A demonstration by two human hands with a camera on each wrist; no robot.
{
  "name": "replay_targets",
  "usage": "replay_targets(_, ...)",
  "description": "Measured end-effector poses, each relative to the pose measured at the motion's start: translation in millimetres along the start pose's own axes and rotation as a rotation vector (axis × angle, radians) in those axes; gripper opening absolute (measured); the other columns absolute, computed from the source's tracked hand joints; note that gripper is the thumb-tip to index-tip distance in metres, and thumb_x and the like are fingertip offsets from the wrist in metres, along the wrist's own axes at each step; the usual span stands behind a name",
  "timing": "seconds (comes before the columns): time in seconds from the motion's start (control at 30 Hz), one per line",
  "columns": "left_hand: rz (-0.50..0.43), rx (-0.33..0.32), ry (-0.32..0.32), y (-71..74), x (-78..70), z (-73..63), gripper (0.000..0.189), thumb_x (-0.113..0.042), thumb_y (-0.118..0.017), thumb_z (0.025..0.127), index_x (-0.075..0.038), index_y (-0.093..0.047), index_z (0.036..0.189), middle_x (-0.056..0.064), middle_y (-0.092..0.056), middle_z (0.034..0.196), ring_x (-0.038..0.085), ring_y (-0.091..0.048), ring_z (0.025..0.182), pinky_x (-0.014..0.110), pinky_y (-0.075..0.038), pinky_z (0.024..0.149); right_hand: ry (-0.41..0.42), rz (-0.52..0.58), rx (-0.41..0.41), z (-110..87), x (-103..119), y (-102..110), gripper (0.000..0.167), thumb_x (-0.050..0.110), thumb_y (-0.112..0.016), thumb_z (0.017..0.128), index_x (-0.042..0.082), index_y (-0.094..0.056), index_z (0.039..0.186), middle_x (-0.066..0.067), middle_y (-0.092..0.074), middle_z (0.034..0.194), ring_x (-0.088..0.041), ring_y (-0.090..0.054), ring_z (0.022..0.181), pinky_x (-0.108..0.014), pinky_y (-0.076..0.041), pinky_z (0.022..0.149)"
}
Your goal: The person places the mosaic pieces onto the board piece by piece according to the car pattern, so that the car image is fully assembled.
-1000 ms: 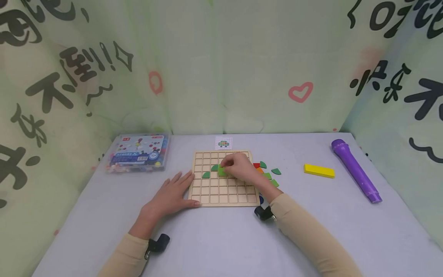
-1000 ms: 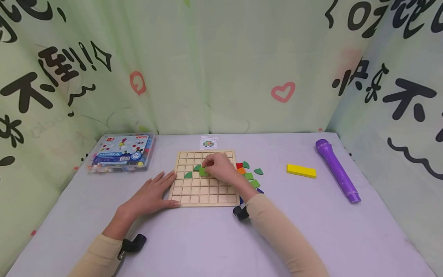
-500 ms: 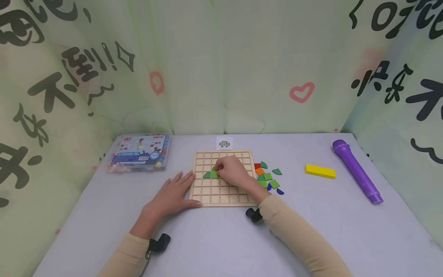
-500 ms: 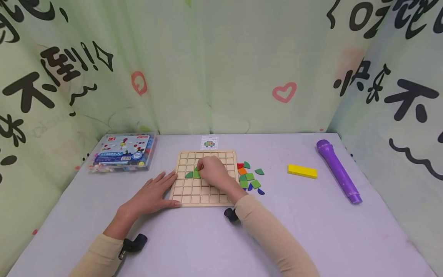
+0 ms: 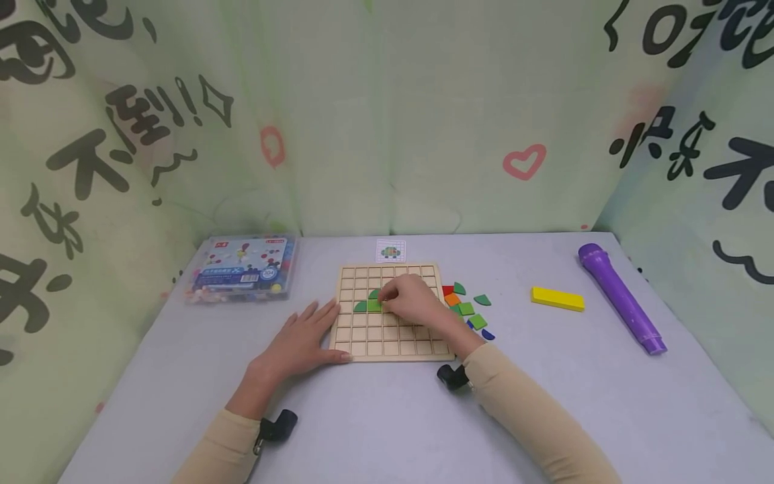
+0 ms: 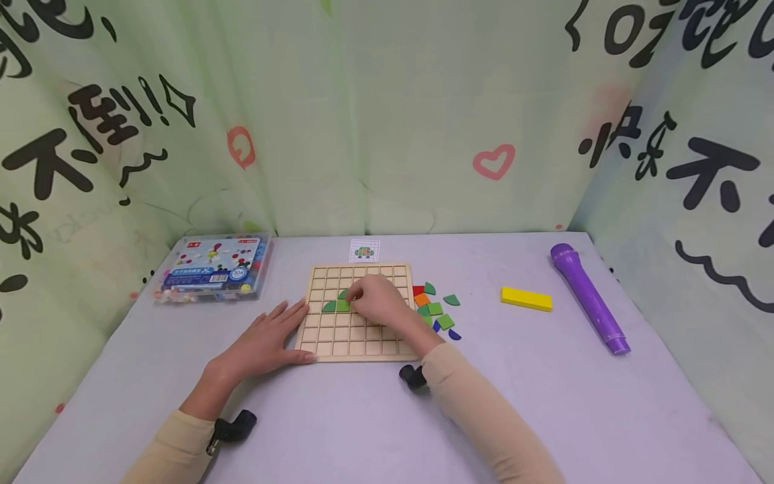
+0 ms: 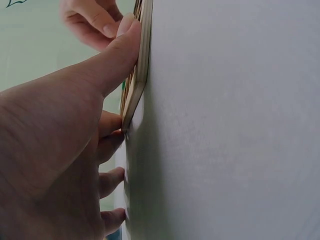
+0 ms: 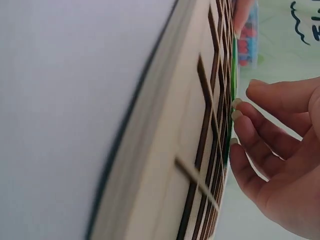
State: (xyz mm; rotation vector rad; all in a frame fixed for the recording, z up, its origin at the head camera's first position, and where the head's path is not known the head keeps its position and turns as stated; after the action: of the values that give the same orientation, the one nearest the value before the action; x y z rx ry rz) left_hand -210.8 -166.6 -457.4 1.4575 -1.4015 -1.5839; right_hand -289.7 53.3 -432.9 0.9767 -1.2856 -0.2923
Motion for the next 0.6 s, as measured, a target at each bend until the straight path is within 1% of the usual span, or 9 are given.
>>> replay_targets(0.13,0.010,-0.006,-0.004,-0.3,-1.0,-0.4,0.102,-0.070,-0.065,0.081,-0.014,-0.028,0.158,0.005,-0.025,0.166,0.039,-0.017,0.154,0.066,-0.019,0.120,-0.019,0.011,-0.023,-7.2,-10.2,14.9,0.022,0.008,-0.066,0.088,0.007,-0.077,0.106,-0.005,-0.075,0.105,-0.015,-0.062,0.086,-0.026,-0.052,0.073)
replay_targets(0.37,0.009,-0.004,-0.007,4.1,-4.7,-3.3,0.101,-0.066,-0.068,0.082,-0.012,-0.029,0.157,0.006,-0.025,0.166,0.040,-0.017,0.154,0.066,-0.019,0.120,-0.073,-0.013,-0.070,-22.2,-34.6,41.1,0.021,0.009,-0.064,0.090,0.007,-0.076,0.107,-0.008,-0.071,0.100,-0.018,-0.057,0.084,-0.026,-0.048,0.069)
replay_targets(0.5,0.005,-0.005,-0.008,3.4,-4.3,-3.3,0.101,-0.066,-0.068,0.082,-0.012,-0.029,0.157,0.007,-0.025,0.166,0.040,-0.017,0.154,0.066,-0.018,0.120,-0.102,-0.033,-0.096,-29.0,-53.5,54.2,0.021,0.008,-0.064,0.089,0.006,-0.076,0.107,-0.009,-0.071,0.097,-0.019,-0.059,0.084,-0.027,-0.049,0.070)
replay_targets(0.6,0.008,-0.006,-0.010,1.6,-3.4,-2.5,0.101,-0.067,-0.067,0.082,-0.013,-0.029,0.158,0.006,-0.025,0.166,0.040,-0.017,0.154,0.066,-0.018,0.120,-0.119,-0.047,-0.106,-33.7,-67.3,62.6,0.020,0.006,-0.064,0.089,0.004,-0.076,0.105,-0.010,-0.072,0.099,-0.020,-0.061,0.086,-0.029,-0.053,0.073)
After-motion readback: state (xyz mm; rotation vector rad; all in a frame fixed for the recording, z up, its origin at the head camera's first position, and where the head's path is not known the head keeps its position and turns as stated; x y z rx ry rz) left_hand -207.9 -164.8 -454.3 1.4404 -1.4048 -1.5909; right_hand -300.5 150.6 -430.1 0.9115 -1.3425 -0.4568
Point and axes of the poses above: each hand's wrist, its own z-axis towards the middle knuckle, its own y-axis out of the back of the hand, x = y × z, the point moved 3 cm from there along z, towards the middle knuckle
